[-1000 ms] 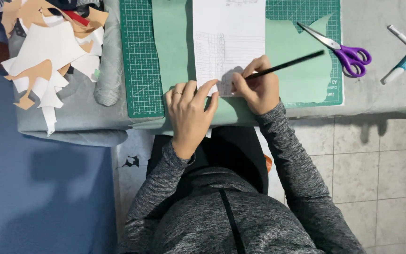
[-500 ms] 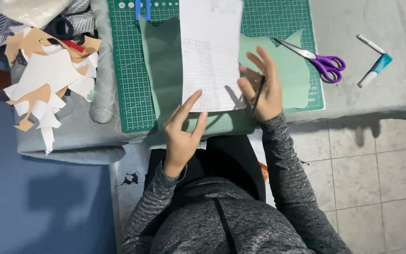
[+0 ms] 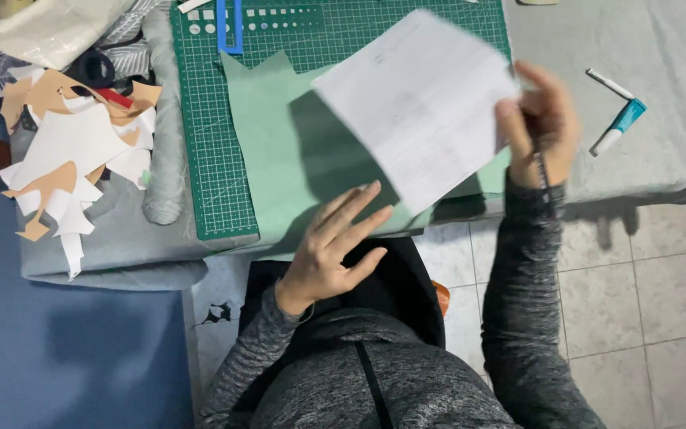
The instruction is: Tracing eyewear-shaped templates onto green synthetic leather using a pencil on a cutting mat.
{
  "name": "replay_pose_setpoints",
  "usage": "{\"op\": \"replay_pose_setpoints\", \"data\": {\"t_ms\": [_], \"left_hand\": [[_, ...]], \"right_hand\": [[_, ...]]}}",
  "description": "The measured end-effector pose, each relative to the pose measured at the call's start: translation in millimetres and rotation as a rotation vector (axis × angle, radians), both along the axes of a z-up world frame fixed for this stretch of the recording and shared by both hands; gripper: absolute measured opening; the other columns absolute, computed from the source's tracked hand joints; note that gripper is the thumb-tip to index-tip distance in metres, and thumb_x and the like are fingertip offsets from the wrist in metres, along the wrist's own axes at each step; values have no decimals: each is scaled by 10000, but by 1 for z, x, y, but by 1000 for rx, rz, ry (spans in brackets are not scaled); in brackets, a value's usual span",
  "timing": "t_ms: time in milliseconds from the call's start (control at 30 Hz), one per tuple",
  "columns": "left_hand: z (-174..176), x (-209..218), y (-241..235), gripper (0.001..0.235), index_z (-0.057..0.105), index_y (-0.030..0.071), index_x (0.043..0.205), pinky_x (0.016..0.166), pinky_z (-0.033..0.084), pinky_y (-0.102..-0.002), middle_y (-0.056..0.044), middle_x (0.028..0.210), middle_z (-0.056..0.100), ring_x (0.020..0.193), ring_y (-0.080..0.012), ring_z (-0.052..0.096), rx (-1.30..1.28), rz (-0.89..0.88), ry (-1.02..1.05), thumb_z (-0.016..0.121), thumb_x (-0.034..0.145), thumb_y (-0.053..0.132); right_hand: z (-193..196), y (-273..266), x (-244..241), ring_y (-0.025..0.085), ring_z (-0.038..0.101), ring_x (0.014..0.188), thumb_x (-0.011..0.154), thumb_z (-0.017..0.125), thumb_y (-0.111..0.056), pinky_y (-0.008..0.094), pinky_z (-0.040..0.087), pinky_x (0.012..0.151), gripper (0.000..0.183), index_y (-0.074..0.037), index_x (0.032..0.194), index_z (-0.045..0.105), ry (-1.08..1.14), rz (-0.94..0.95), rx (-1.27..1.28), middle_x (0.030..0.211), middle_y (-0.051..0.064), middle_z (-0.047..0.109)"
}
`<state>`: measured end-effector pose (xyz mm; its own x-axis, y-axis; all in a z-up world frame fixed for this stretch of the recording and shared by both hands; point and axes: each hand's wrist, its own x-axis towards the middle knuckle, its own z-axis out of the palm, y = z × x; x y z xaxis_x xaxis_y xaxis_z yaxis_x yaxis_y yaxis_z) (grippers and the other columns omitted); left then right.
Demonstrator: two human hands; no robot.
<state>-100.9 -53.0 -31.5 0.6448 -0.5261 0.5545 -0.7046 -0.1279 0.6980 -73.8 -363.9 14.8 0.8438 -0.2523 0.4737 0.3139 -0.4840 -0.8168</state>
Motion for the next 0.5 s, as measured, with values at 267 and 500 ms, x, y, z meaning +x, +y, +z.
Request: {"op": "replay_pose_setpoints", "data": {"t_ms": [267,500], "left_hand": [[26,8,57,387,676,58,1233,1177,421,-438,-132,1423,567,1341,-298,522,169,350,11,751,854,78],[43,-3,85,294,679,-42,1155,1046,502,-418,-156,1281,654,1174,-315,638,140,539,140,690,862,-25]], "right_hand": [[-51,-285,32,458,638,1007,1232,504,157,624,618,843,416,-65,1582,471,-220,-106,-109,1202,350,640],[-129,-408,56,229,684,857,940,648,198,342,640,724,458,-44,1328,679,42,-517,-515,1039,154,724]]}}
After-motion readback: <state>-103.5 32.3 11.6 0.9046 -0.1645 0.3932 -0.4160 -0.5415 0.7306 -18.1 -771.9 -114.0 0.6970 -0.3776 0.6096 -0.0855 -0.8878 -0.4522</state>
